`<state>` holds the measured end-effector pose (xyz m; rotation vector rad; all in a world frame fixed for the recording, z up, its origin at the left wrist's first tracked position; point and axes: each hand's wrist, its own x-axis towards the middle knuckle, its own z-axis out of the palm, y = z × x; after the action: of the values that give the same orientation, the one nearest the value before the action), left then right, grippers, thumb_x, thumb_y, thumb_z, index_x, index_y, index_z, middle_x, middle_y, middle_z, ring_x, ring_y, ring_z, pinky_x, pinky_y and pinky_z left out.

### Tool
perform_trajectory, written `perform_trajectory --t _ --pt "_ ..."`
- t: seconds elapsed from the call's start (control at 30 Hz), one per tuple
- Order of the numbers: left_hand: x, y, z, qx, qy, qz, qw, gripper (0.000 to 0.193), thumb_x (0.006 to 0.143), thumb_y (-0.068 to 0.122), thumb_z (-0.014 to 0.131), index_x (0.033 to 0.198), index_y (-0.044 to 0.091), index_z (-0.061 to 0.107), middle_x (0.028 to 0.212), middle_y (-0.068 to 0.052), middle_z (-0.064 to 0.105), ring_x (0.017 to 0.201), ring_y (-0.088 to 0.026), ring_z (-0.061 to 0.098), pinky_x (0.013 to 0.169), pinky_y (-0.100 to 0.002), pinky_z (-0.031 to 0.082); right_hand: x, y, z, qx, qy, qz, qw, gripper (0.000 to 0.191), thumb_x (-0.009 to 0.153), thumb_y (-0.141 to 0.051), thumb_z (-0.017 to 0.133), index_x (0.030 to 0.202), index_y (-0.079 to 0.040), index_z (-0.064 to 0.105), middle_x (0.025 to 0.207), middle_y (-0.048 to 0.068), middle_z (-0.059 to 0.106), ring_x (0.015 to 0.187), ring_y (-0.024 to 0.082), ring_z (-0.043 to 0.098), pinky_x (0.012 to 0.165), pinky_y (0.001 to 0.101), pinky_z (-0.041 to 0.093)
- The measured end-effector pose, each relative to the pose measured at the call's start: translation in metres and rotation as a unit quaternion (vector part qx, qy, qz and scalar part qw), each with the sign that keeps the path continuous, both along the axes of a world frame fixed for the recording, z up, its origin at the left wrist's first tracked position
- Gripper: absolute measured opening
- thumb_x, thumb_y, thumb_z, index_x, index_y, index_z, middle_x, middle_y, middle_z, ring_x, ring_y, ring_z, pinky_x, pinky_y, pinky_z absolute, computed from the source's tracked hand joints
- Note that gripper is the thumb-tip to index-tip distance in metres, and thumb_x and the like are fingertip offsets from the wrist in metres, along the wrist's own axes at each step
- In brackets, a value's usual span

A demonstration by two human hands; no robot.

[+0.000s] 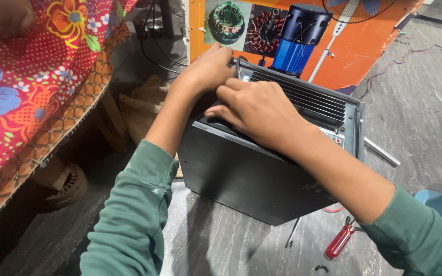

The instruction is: The person uses a screwdriver to remove screws from a speaker enclosure, then installs an amplifier board inside. They secure the board with screws and adjust internal components.

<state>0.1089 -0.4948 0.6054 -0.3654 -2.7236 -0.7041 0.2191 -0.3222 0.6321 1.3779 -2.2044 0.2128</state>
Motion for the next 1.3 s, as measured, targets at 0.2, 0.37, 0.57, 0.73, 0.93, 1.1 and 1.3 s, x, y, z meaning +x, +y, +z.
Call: perform_trajectory --t 0.2,0.37,0.57,0.73,0.93,1.1,1.3 --pt "0.000 0.002 0.001 -0.023 0.003 -0.005 1.000 0.044 0.089 0.026 0.058 0.128 0.007 0.060 0.138 -0.022 0.051 0.129 -0.041 0.051 0.107 -0.048 0.042 -0.002 0.005 0.005 -0.024 -0.006 0.075 0.997 0.018 0.095 -0.018 0.067 0.091 -0.001 0.063 0.091 0.014 0.065 0.079 0.036 0.066 0.067 0.0467 0.051" --pt "0.002 0.003 0.000 -0.027 0.001 -0.008 1.000 0.043 0.093 0.029 0.056 0.131 0.009 0.058 0.139 -0.021 0.049 0.130 -0.041 0.049 0.107 -0.051 0.041 -0.004 -0.001 0.001 0.062 0.076 0.006 0.995 0.015 0.095 -0.019 0.065 0.091 -0.005 0.064 0.087 0.012 0.063 0.074 0.031 0.068 0.060 0.0447 0.052" --pt "0.004 0.001 -0.001 -0.030 0.011 -0.017 0.999 0.043 0.093 0.030 0.058 0.131 0.008 0.058 0.140 -0.022 0.048 0.130 -0.042 0.048 0.106 -0.052 0.041 0.000 0.001 0.002 0.059 0.085 -0.013 0.995 0.039 0.097 -0.038 0.067 0.087 -0.001 0.059 0.086 0.013 0.062 0.072 0.032 0.067 0.057 0.0418 0.052" --pt "0.001 -0.001 -0.002 -0.029 0.020 -0.025 0.999 0.045 0.093 0.028 0.058 0.133 0.008 0.057 0.139 -0.023 0.049 0.129 -0.043 0.049 0.107 -0.051 0.041 0.005 0.005 0.004 0.017 0.065 0.034 0.997 0.022 0.098 -0.023 0.065 0.092 -0.002 0.060 0.092 0.013 0.062 0.081 0.031 0.069 0.063 0.0426 0.053" --pt "-0.003 -0.001 -0.004 -0.035 0.017 -0.023 0.999 0.046 0.093 0.030 0.058 0.133 0.008 0.057 0.138 -0.022 0.050 0.128 -0.042 0.050 0.107 -0.050 0.042 0.004 -0.001 0.001 0.074 0.110 0.021 0.991 0.010 0.089 -0.009 0.060 0.097 -0.004 0.062 0.093 0.010 0.060 0.089 0.028 0.071 0.064 0.0402 0.054" --pt "-0.005 0.000 -0.007 -0.023 0.032 -0.027 0.999 0.048 0.092 0.031 0.059 0.135 0.009 0.056 0.139 -0.021 0.049 0.127 -0.042 0.050 0.104 -0.052 0.042 -0.002 0.000 -0.002 0.053 0.114 0.023 0.992 0.013 0.093 -0.016 0.062 0.095 -0.003 0.065 0.090 0.011 0.063 0.084 0.028 0.070 0.062 0.0405 0.054" --pt "-0.007 -0.001 -0.009 -0.063 0.030 -0.028 0.997 0.067 0.081 0.041 0.080 0.129 0.002 0.054 0.135 -0.024 0.050 0.129 -0.045 0.049 0.106 -0.052 0.042 -0.015 0.014 0.001 -0.168 -0.070 0.017 0.983 0.018 0.108 -0.017 0.062 0.102 -0.001 0.069 0.089 0.012 0.067 0.077 0.028 0.066 0.071 0.0389 0.052"
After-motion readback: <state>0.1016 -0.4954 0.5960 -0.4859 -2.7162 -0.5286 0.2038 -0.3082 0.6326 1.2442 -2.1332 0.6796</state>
